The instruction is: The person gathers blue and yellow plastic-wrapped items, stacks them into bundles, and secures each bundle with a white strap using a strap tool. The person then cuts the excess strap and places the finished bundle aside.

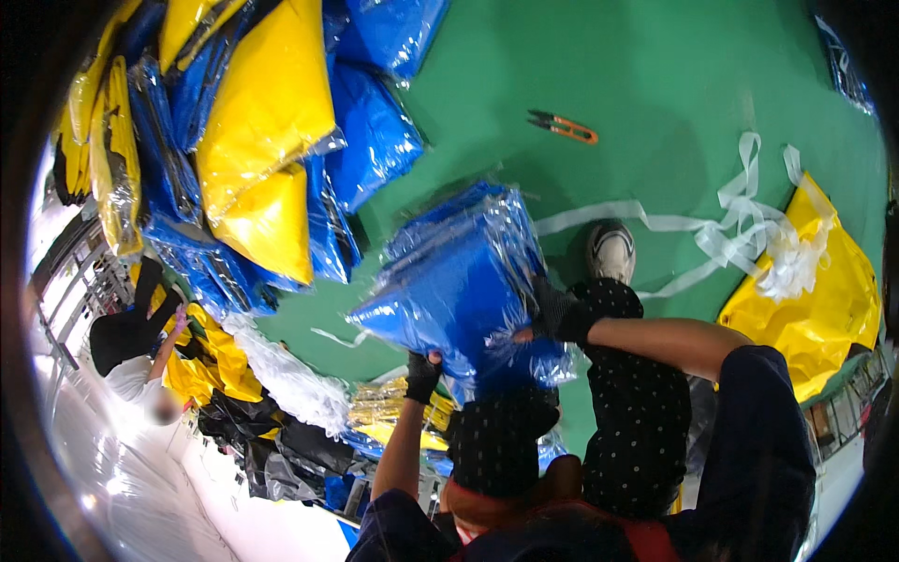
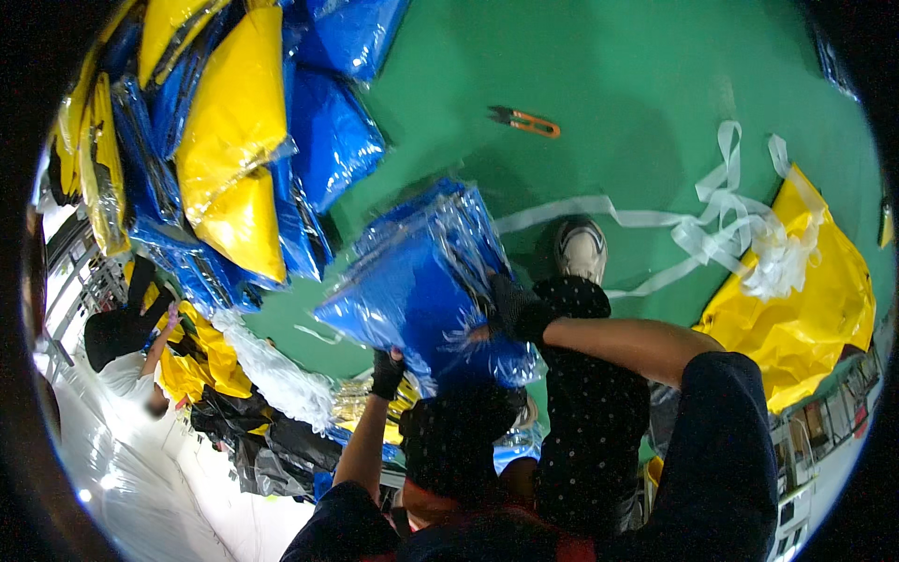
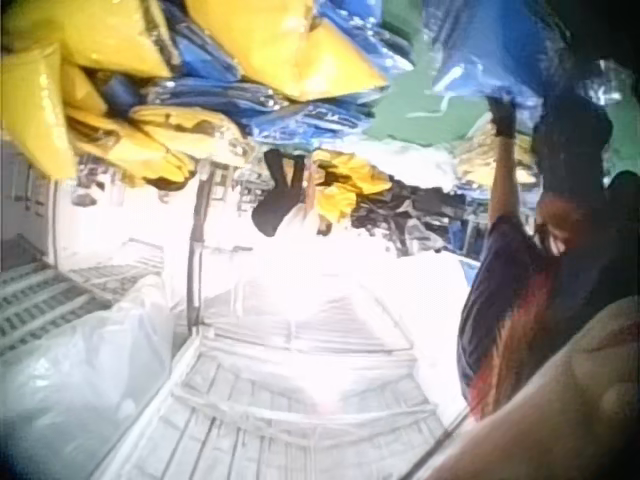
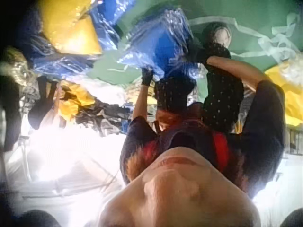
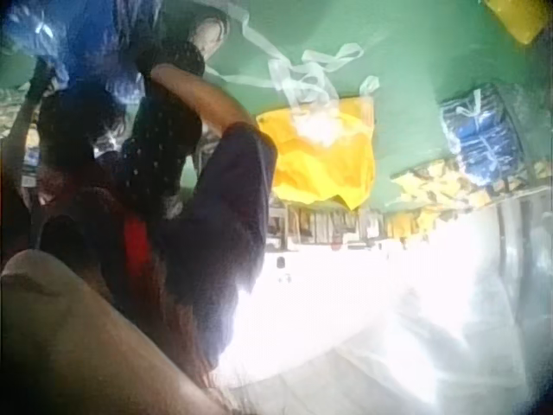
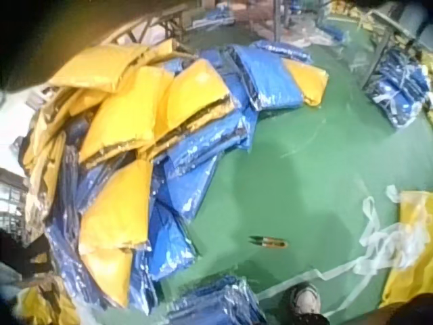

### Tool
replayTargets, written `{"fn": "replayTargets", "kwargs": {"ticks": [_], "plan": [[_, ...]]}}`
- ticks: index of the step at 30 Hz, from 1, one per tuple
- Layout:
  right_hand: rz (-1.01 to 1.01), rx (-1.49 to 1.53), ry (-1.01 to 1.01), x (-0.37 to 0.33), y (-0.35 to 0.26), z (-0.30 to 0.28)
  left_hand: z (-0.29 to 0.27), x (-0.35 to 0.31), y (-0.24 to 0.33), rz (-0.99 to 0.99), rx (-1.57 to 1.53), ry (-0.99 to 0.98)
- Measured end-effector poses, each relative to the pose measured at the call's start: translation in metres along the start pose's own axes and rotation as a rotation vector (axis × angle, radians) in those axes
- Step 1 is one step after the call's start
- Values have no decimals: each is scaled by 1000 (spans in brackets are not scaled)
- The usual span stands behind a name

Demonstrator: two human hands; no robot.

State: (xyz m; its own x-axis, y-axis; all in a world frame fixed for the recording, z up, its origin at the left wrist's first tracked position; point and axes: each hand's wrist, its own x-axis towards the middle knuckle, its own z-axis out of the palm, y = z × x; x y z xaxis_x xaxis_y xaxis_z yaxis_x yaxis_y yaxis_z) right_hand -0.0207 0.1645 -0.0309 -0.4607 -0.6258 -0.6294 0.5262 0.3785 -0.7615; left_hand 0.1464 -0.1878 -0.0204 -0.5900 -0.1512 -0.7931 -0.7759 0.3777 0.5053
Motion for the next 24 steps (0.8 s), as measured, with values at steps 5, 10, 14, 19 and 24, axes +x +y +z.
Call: {"fn": "replayTargets", "kwargs": {"ticks": [5, 10, 14, 19, 24], "plan": [[80, 289, -269, 18, 46, 7, -15, 7, 59, 189, 132, 119], [-3, -172, 229, 16, -41, -32, -17, 30, 221, 705, 629, 325], [110, -130, 346, 57, -60, -7, 39, 95, 278, 762, 988, 253], [260, -345, 315, 87, -52, -31, 55, 136, 262, 733, 948, 244], [292, -442, 299, 101, -50, -31, 51, 172, 239, 901, 803, 273]]}}
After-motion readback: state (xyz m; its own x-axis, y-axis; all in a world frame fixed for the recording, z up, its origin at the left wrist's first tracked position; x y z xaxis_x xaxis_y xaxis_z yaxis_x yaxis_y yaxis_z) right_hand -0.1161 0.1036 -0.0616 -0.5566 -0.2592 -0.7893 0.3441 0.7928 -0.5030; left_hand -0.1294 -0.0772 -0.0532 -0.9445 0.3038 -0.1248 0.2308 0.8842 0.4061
